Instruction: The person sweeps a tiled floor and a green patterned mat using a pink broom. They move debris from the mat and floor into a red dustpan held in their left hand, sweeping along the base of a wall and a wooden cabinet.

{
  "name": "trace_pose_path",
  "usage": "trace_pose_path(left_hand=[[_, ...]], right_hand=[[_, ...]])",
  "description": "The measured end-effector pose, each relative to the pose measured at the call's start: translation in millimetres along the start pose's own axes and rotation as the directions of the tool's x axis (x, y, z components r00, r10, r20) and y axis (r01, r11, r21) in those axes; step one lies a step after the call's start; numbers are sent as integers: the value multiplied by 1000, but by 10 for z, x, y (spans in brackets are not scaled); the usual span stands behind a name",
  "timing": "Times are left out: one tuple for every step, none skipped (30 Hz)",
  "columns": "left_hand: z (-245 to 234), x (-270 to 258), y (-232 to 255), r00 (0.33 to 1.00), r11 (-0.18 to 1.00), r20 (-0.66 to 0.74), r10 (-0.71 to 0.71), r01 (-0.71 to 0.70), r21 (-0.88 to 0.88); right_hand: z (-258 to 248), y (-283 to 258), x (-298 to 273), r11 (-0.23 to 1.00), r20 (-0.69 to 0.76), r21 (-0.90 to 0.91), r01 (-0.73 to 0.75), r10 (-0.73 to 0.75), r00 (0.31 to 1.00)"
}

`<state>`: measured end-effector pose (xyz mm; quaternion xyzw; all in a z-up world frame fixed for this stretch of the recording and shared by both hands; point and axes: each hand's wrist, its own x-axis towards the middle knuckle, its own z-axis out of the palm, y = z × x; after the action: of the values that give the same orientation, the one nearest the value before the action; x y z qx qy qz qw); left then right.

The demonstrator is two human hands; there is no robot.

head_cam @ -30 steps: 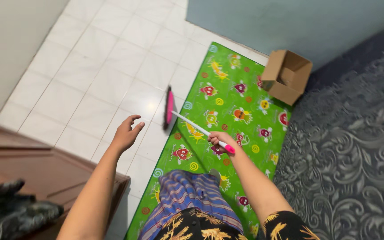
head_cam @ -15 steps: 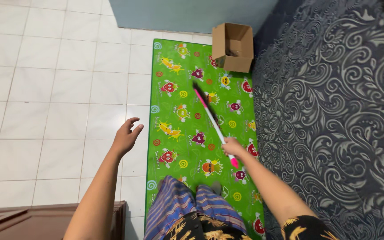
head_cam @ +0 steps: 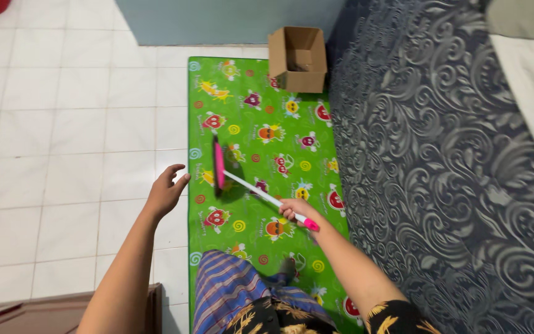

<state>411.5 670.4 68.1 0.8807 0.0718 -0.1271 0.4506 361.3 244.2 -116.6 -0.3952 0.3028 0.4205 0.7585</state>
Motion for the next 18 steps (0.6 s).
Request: trace_pose_path(left_hand=[[108, -9, 62, 1000, 1000, 4, 27, -27, -6], [216, -21, 119, 998, 998, 8, 54, -54, -12], [325, -22, 181, 996, 996, 10, 83, -83, -20], [429, -23, 244, 994, 994, 16, 104, -104, -16], [527, -46, 300, 992, 992, 23, 122, -122, -11], [625, -77, 360, 990, 990, 29, 140, -140, -7], [711, -121, 415, 988, 989, 41, 148, -148, -11], [786, -151, 483, 986, 988, 52, 157, -156, -15], [832, -188, 553, 985, 987, 57, 163, -163, -18], [879, -235, 624, 983, 985, 59, 173, -172, -16], [917, -286, 691, 982, 984, 56, 180, -180, -14], [952, -333, 756, 981, 982, 54, 188, -187, -12], [977, -378, 811, 978, 980, 51, 201, -200, -18], [996, -418, 861, 976, 977, 48, 214, -213, -24], [1008, -462, 899, 973, 974, 40, 225, -224, -30], [1029, -506, 931, 973, 973, 35, 230, -229, -30], [1038, -552, 953, 972, 972, 24, 232, -232, -28], [1043, -593, 970, 972, 972, 13, 235, -235, -26]], right_hand=[[-116, -27, -94, 1000, 14, -12, 25, -25, 1000], [-232, -49, -195, 998, 29, -24, 50, -50, 998], [-358, -83, -309, 994, -12, -72, 78, -79, 997], [-488, -112, -432, 988, -53, -120, 102, -109, 993], [-616, -129, -555, 979, -92, -167, 120, -137, 986], [-751, -176, -681, 968, -106, -209, 140, -165, 981], [-887, -225, -821, 955, -118, -251, 155, -189, 975], [-1029, -251, -965, 941, -128, -293, 168, -213, 969], [-1164, -277, -1090, 929, -143, -325, 179, -235, 961], [-1291, -298, -1229, 915, -157, -356, 189, -257, 954], [-1385, -312, -1344, 900, -166, -389, 197, -279, 946], [-1456, -311, -1435, 872, -199, -450, 193, -308, 930], [-1511, -316, -1501, 840, -226, -511, 185, -338, 913], [-1555, -312, -1556, 804, -251, -569, 173, -370, 894], [-1584, -300, -1600, 809, -287, -563, 169, -383, 878], [-1605, -258, -1641, 814, -324, -557, 165, -395, 860], [-1594, -225, -1639, 817, -354, -553, 163, -407, 842], [-1581, -183, -1632, 802, -402, -584, 127, -422, 813]])
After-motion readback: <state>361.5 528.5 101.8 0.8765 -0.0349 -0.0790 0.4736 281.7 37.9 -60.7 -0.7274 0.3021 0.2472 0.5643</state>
